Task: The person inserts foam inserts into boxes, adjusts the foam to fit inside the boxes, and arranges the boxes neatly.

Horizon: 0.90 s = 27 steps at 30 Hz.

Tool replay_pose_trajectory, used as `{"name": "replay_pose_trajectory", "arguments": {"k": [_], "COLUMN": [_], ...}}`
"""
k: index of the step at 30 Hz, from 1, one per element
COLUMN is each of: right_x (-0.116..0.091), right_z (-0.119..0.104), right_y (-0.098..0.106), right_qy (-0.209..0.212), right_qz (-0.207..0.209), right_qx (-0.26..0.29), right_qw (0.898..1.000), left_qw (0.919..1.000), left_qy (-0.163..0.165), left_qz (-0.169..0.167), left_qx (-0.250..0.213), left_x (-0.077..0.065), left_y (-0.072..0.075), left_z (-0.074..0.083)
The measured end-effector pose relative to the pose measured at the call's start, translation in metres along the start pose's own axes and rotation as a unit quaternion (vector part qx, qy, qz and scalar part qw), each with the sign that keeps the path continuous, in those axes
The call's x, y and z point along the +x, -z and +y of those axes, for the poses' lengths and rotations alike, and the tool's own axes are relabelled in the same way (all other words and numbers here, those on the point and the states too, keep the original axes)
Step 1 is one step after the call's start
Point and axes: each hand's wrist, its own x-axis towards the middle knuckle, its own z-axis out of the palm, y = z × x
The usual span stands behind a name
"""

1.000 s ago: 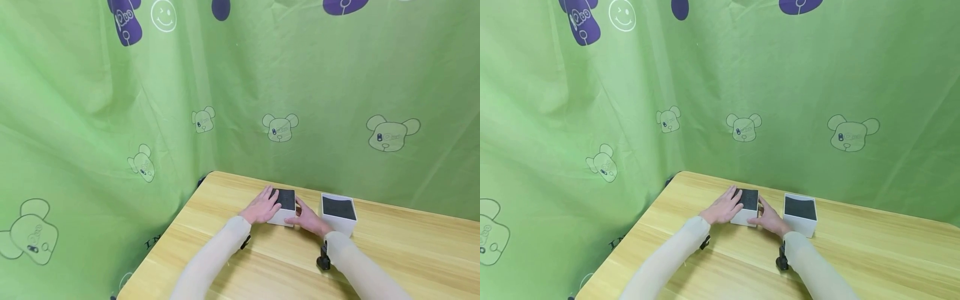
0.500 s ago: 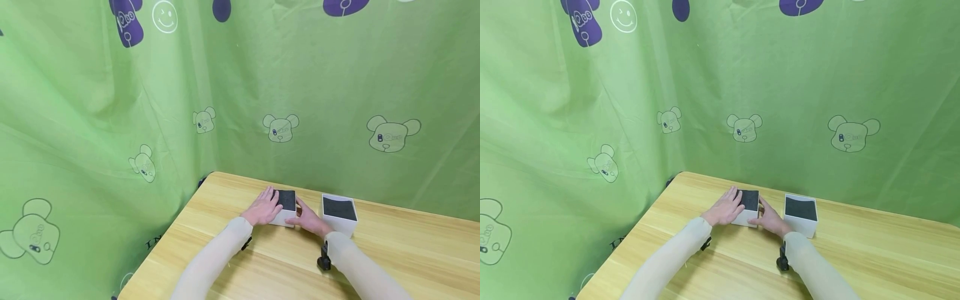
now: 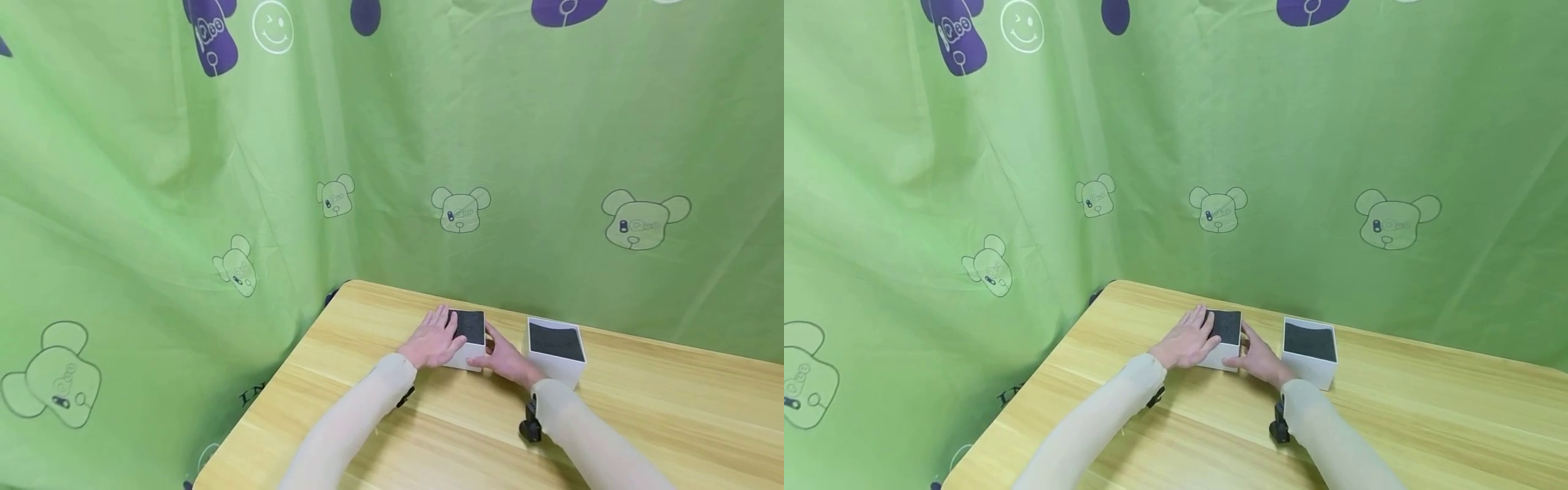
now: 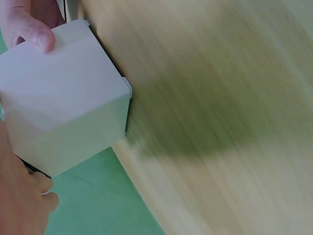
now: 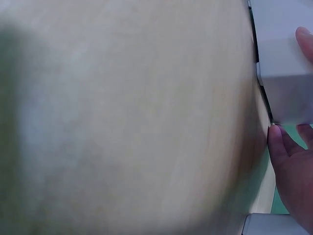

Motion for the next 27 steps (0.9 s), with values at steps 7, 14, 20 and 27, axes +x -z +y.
{"name": "replay_pose_trajectory", "arguments": {"k": [7,14,20,27], "right_x": [-0.001,0.0,-0.001,-0.001], "right_z": [-0.003,-0.004,-0.003,-0.003], "right_y": [0.0,-0.001,-0.001,0.0], "right_qy": [-0.005,-0.002,0.003,0.001], "right_qz": [-0.006,-0.002,-0.003,-0.002], "right_qx": [0.006,-0.003,0.006,0.003], "right_qw": [1.0,1.0,1.0,1.0], "left_qw": [0.9988,0.998,0.9986,0.9981], "left_qy": [-0.007,-0.042,-0.037,-0.041], "left_qz": [0.038,0.04,0.016,0.022], "left_qx": [0.028,0.026,0.035,0.04], "left_x": [0.005,0.018,0.024,0.025], "left_y": [0.0,0.004,0.0,0.0], "left_z": [0.002,0.013,0.016,0.017]}}
